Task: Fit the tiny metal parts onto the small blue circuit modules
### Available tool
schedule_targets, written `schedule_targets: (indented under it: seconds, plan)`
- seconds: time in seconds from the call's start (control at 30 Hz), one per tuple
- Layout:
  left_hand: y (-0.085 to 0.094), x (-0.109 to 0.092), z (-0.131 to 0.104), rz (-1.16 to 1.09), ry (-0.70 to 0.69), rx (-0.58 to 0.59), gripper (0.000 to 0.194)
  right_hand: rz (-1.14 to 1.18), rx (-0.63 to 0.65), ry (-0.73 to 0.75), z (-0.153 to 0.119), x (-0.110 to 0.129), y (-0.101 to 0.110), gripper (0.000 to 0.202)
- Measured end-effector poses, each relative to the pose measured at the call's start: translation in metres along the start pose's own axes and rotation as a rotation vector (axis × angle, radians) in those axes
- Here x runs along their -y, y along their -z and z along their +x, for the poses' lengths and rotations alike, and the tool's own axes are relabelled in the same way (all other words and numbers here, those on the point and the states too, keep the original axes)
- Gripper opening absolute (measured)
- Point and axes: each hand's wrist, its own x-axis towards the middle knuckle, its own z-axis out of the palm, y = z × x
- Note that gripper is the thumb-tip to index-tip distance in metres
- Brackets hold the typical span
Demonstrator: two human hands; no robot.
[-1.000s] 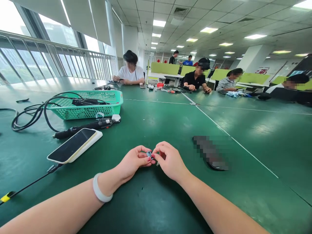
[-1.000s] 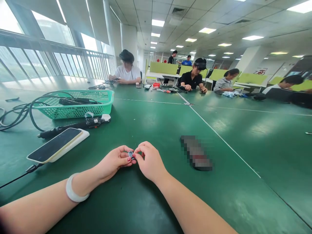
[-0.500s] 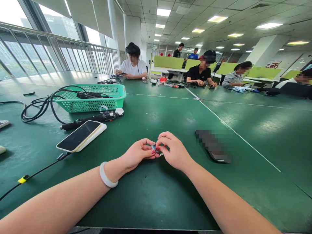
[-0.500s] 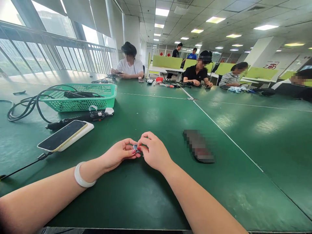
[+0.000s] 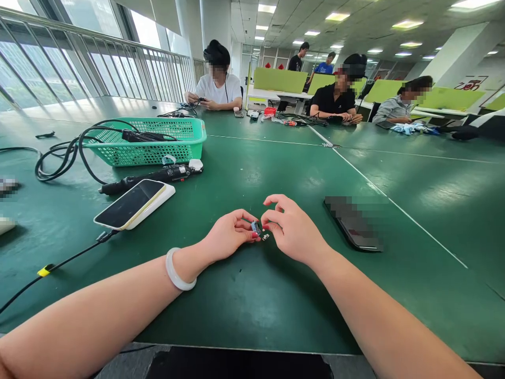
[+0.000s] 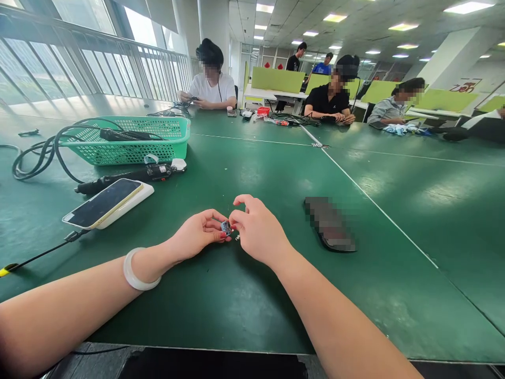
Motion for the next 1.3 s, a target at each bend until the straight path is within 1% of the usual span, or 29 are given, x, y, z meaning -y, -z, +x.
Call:
schedule_targets:
  seconds: [0.13, 0.27, 0.43, 0.57, 0.63, 0.8, 0.9, 0.97, 1.0, 1.07, 1.1, 1.17, 1.23, 1.3]
  plan:
    - [0.000, -0.001, 0.000, -0.084, 0.011, 0.023, 0.023, 0.040, 0.010, -0.003, 0.000, 0.002, 0.000, 0.021]
    - [-0.001, -0.002, -0.002, -0.164, 0.023, 0.047, 0.026, 0.115, -0.002, -0.057, 0.000, 0.002, -0.005, 0.019]
    - [-0.001, -0.001, -0.001, -0.171, 0.035, 0.033, 0.025, 0.150, -0.029, -0.126, 0.000, 0.003, -0.009, 0.013]
    - [0.001, 0.000, -0.001, -0.163, 0.035, 0.050, 0.023, 0.130, -0.038, -0.171, -0.001, 0.006, -0.011, 0.011]
    - [0.001, 0.000, 0.000, -0.184, 0.044, 0.052, 0.021, 0.142, -0.065, -0.196, -0.001, 0.007, -0.011, 0.011]
    - [0.001, -0.002, 0.000, -0.342, 0.123, 0.014, 0.015, 0.278, -0.134, -0.245, 0.002, 0.006, -0.010, 0.018]
    - [0.002, -0.002, 0.001, -0.458, 0.113, -0.010, 0.016, 0.292, -0.147, -0.244, 0.002, 0.001, -0.007, 0.017]
    - [0.003, -0.001, 0.001, -0.501, 0.097, -0.027, 0.018, 0.232, -0.083, -0.253, 0.000, -0.007, -0.006, 0.016]
    - [0.003, -0.001, 0.002, -0.507, 0.096, -0.037, 0.021, 0.190, -0.011, -0.257, 0.000, -0.011, -0.007, 0.015]
    - [0.004, 0.000, 0.002, -0.498, 0.100, -0.048, 0.028, 0.121, 0.186, -0.266, -0.002, -0.019, -0.010, 0.012]
    - [0.003, 0.000, 0.002, -0.487, 0.103, -0.050, 0.031, 0.109, 0.240, -0.264, -0.003, -0.023, -0.013, 0.012]
    - [0.003, 0.001, 0.002, -0.458, 0.110, -0.043, 0.032, 0.111, 0.283, -0.258, -0.003, -0.028, -0.018, 0.010]
    - [0.003, 0.002, 0.002, -0.425, 0.116, -0.031, 0.029, 0.111, 0.287, -0.240, -0.002, -0.030, -0.022, 0.009]
    - [0.002, 0.002, 0.001, -0.396, 0.124, -0.027, 0.027, 0.101, 0.286, -0.218, -0.001, -0.030, -0.024, 0.012]
